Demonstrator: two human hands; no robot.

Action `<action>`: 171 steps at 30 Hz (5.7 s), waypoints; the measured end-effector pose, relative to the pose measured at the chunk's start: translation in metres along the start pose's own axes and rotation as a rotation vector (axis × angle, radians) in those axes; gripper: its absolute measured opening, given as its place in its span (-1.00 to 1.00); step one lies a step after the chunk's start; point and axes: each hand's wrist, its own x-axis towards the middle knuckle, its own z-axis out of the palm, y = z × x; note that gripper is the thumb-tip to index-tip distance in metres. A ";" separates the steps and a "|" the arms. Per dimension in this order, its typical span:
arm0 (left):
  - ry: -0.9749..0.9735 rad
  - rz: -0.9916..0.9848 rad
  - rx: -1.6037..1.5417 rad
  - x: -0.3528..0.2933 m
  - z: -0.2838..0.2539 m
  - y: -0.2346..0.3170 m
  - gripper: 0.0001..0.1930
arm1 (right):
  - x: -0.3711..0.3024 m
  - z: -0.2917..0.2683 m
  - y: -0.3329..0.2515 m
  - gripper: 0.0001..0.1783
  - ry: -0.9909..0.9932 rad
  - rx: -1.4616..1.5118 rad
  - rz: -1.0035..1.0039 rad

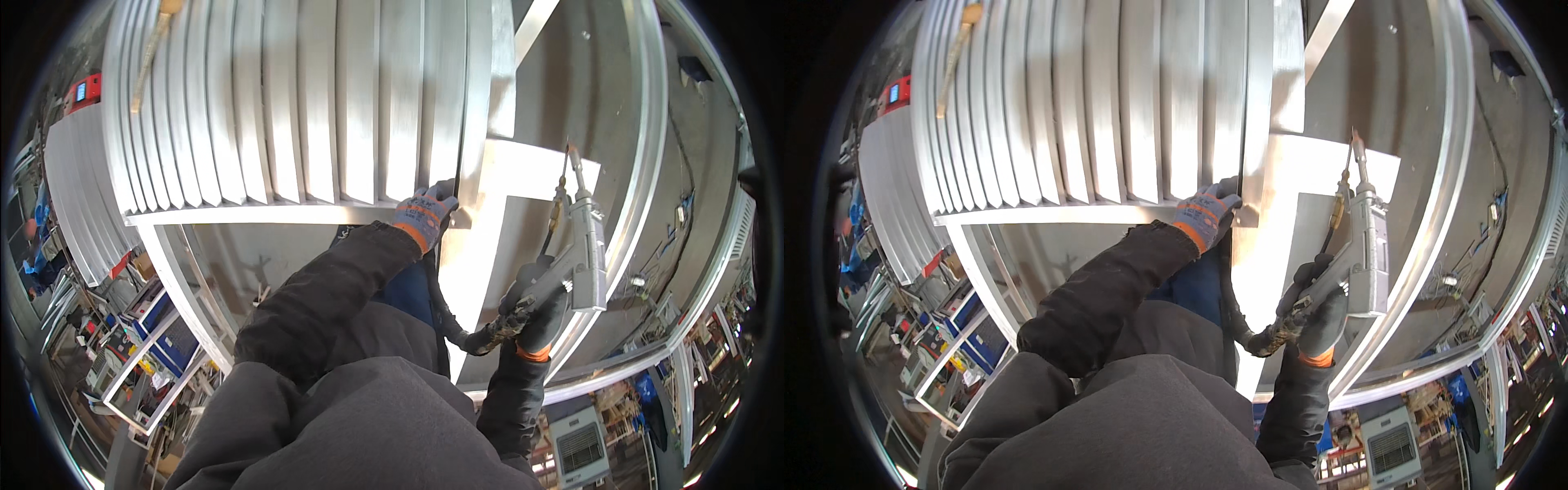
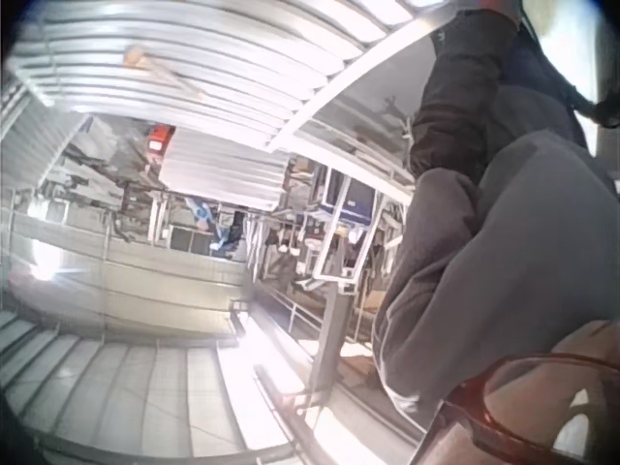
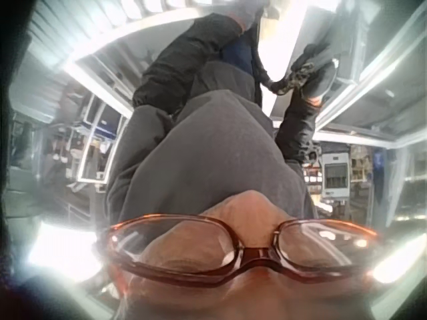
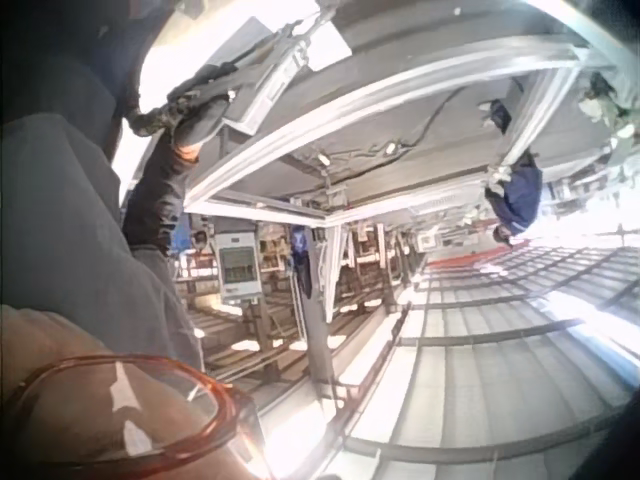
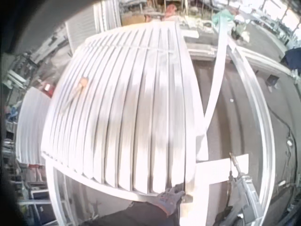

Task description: The person welds a metal frame using a handheld welding torch, then uses a hammer to tap the welded area. They handle metal bars and a welding torch while working on a large metal structure in a workshop.

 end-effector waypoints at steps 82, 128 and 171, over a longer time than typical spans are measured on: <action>0.808 -0.620 -0.405 -0.566 0.050 -0.739 -0.79 | -0.266 0.396 0.394 -0.70 -0.068 -0.607 0.455; -0.056 0.157 -0.931 -0.075 0.028 -0.008 -0.62 | -0.074 0.097 0.127 -0.39 0.340 -0.882 -0.012; -0.290 -0.375 -1.500 -0.069 0.047 0.020 -0.72 | 0.010 0.040 0.023 -0.47 -0.165 -0.949 0.768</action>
